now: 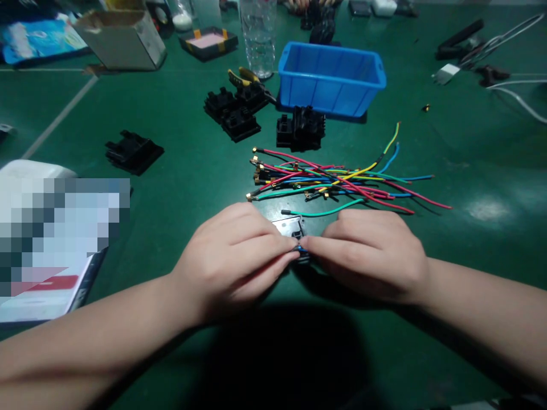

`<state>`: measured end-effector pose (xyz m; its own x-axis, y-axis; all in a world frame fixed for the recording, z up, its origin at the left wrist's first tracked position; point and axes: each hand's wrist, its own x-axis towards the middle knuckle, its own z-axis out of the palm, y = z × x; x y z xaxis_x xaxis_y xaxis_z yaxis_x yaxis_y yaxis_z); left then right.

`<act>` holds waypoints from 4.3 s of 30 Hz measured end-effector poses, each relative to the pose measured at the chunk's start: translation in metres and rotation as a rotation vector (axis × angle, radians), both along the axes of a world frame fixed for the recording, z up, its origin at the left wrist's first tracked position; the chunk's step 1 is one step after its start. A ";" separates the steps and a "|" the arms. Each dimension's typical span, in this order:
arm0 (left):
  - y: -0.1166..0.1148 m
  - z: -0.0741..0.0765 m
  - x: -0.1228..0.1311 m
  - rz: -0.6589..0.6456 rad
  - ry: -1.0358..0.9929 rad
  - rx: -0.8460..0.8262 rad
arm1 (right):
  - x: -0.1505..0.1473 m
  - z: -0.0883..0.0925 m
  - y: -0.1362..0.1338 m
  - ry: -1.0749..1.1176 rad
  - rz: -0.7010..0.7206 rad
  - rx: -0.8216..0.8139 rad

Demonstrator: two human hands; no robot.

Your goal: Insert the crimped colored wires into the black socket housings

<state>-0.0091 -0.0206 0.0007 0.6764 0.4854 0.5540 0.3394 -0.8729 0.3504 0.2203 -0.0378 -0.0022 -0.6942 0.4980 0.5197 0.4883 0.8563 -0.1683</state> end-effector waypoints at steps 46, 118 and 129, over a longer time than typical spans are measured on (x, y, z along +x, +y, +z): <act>0.011 -0.007 -0.001 0.095 0.174 -0.342 | -0.004 -0.001 0.004 0.138 -0.187 -0.172; 0.010 -0.006 -0.003 0.006 0.135 -0.148 | -0.001 -0.002 0.007 0.160 -0.051 -0.176; 0.010 -0.005 -0.004 0.006 0.144 -0.150 | -0.002 -0.002 0.006 0.159 -0.073 -0.158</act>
